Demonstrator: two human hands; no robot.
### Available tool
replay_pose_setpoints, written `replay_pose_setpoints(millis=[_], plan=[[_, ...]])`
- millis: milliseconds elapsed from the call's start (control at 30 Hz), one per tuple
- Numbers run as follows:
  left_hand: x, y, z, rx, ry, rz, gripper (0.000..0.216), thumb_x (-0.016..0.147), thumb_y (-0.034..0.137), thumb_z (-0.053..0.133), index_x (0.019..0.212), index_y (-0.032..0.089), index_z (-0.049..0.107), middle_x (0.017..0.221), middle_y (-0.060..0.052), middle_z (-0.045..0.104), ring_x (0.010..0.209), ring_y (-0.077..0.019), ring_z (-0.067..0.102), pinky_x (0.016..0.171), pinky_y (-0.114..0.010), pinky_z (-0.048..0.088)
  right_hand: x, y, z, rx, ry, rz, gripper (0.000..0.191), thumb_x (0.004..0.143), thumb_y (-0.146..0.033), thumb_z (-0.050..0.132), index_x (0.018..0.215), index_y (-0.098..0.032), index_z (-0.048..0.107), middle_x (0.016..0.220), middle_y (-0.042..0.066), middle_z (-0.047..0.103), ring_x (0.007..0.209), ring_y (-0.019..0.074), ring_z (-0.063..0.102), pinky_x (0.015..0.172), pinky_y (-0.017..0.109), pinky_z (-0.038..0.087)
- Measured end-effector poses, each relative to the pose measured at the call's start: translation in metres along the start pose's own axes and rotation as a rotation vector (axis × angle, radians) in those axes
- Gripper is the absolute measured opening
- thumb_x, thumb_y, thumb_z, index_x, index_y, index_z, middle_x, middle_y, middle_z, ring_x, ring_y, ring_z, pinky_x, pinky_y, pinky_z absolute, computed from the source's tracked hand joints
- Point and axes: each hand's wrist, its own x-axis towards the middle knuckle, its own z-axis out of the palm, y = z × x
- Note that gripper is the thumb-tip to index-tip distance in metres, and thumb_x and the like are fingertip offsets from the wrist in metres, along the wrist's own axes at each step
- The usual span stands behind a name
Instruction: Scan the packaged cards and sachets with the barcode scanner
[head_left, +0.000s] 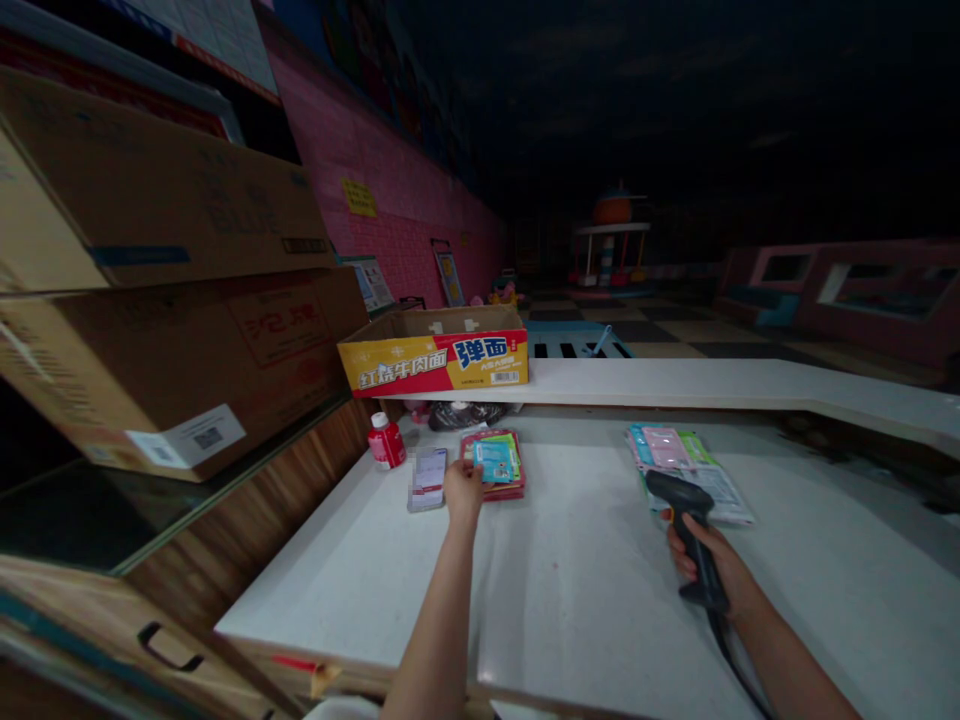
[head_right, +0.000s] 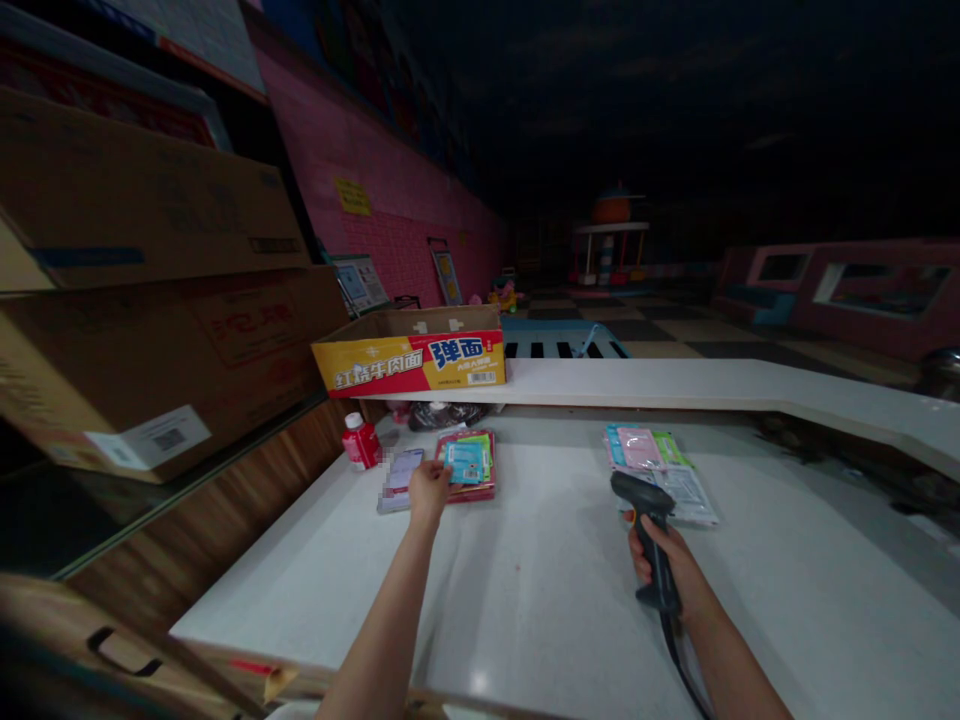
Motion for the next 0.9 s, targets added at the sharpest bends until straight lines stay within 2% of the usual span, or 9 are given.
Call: replay_pose_setpoints(millis=[67, 167, 267, 367, 433, 500, 600, 733, 900], plan=[[-0.005, 0.006, -0.002, 0.198, 0.055, 0.12, 0.005, 0.069, 0.018, 0.065, 0.07, 0.019, 0.06, 0.064, -0.005, 0.064, 0.062, -0.0229, 0.066, 0.059, -0.031, 0.051, 0.0, 0.0, -0.001, 0.007, -0.003, 0.003, 0.035, 0.074, -0.046, 0.078, 0.092, -0.019, 0.066, 0.055, -0.003, 0.053, 0.033, 0.0085, 0.043, 0.029, 0.019, 0.036], [-0.016, 0.016, -0.007, 0.594, 0.117, 0.313, 0.007, 0.075, 0.022, 0.064, 0.08, 0.018, 0.068, 0.081, -0.012, 0.067, 0.082, -0.0288, 0.065, 0.074, -0.037, 0.048, 0.001, 0.0, -0.001, 0.006, -0.01, 0.01, 0.034, 0.074, -0.045, 0.078, 0.092, -0.019, 0.066, 0.055, -0.004, 0.053, 0.034, 0.0078, 0.043, 0.03, 0.018, 0.036], [-0.027, 0.025, -0.008, 0.852, 0.051, 0.452, 0.02, 0.082, 0.027, 0.06, 0.096, 0.017, 0.071, 0.097, -0.015, 0.065, 0.096, -0.0313, 0.06, 0.083, -0.04, 0.045, 0.001, 0.0, 0.0, 0.007, -0.012, 0.014, 0.035, 0.073, -0.046, 0.079, 0.091, -0.019, 0.066, 0.055, -0.004, 0.054, 0.034, 0.0077, 0.044, 0.03, 0.018, 0.036], [-0.036, 0.03, -0.005, 0.943, -0.057, 0.516, 0.024, 0.085, 0.032, 0.06, 0.101, 0.019, 0.072, 0.1, -0.014, 0.064, 0.098, -0.0308, 0.057, 0.085, -0.039, 0.043, 0.002, -0.001, 0.001, 0.022, -0.02, 0.004, 0.036, 0.073, -0.046, 0.079, 0.091, -0.018, 0.066, 0.055, -0.004, 0.053, 0.034, 0.0072, 0.043, 0.03, 0.017, 0.036], [-0.041, 0.032, 0.0, 0.968, -0.048, 0.516, 0.024, 0.085, 0.032, 0.059, 0.101, 0.018, 0.072, 0.101, -0.014, 0.064, 0.098, -0.0312, 0.056, 0.085, -0.04, 0.043, 0.002, -0.001, 0.002, 0.019, -0.016, -0.001, 0.036, 0.072, -0.046, 0.079, 0.091, -0.018, 0.066, 0.054, -0.004, 0.053, 0.034, 0.0067, 0.043, 0.03, 0.016, 0.035], [-0.048, 0.034, 0.007, 0.952, 0.017, 0.543, 0.024, 0.087, 0.03, 0.058, 0.103, 0.018, 0.071, 0.106, -0.014, 0.063, 0.1, -0.0313, 0.055, 0.086, -0.041, 0.043, 0.002, -0.002, 0.003, 0.005, -0.01, 0.0, 0.037, 0.072, -0.046, 0.079, 0.091, -0.018, 0.065, 0.054, -0.004, 0.053, 0.034, 0.0067, 0.043, 0.029, 0.016, 0.035], [-0.061, 0.039, 0.026, 0.843, 0.059, 0.654, 0.023, 0.088, 0.024, 0.055, 0.104, 0.018, 0.07, 0.111, -0.013, 0.061, 0.103, -0.0295, 0.052, 0.091, -0.042, 0.042, 0.003, -0.004, 0.003, 0.006, -0.03, -0.008, 0.038, 0.072, -0.047, 0.078, 0.092, -0.017, 0.065, 0.055, -0.004, 0.054, 0.034, 0.007, 0.043, 0.029, 0.017, 0.035], [-0.087, 0.041, 0.065, 0.649, -0.116, 0.745, 0.02, 0.085, 0.016, 0.056, 0.1, 0.02, 0.069, 0.107, -0.01, 0.061, 0.103, -0.0263, 0.052, 0.093, -0.04, 0.042, 0.006, -0.01, 0.002, 0.008, -0.015, -0.036, 0.04, 0.072, -0.048, 0.078, 0.093, -0.017, 0.065, 0.055, -0.004, 0.055, 0.035, 0.007, 0.044, 0.03, 0.017, 0.035], [-0.122, 0.035, 0.123, 0.512, -0.405, 0.634, 0.02, 0.081, 0.012, 0.059, 0.096, 0.019, 0.07, 0.097, -0.009, 0.066, 0.097, -0.0242, 0.057, 0.09, -0.038, 0.044, 0.003, -0.023, -0.001, 0.044, 0.077, -0.105, 0.042, 0.071, -0.05, 0.079, 0.094, -0.018, 0.064, 0.055, -0.005, 0.056, 0.037, 0.0075, 0.046, 0.033, 0.017, 0.038]])
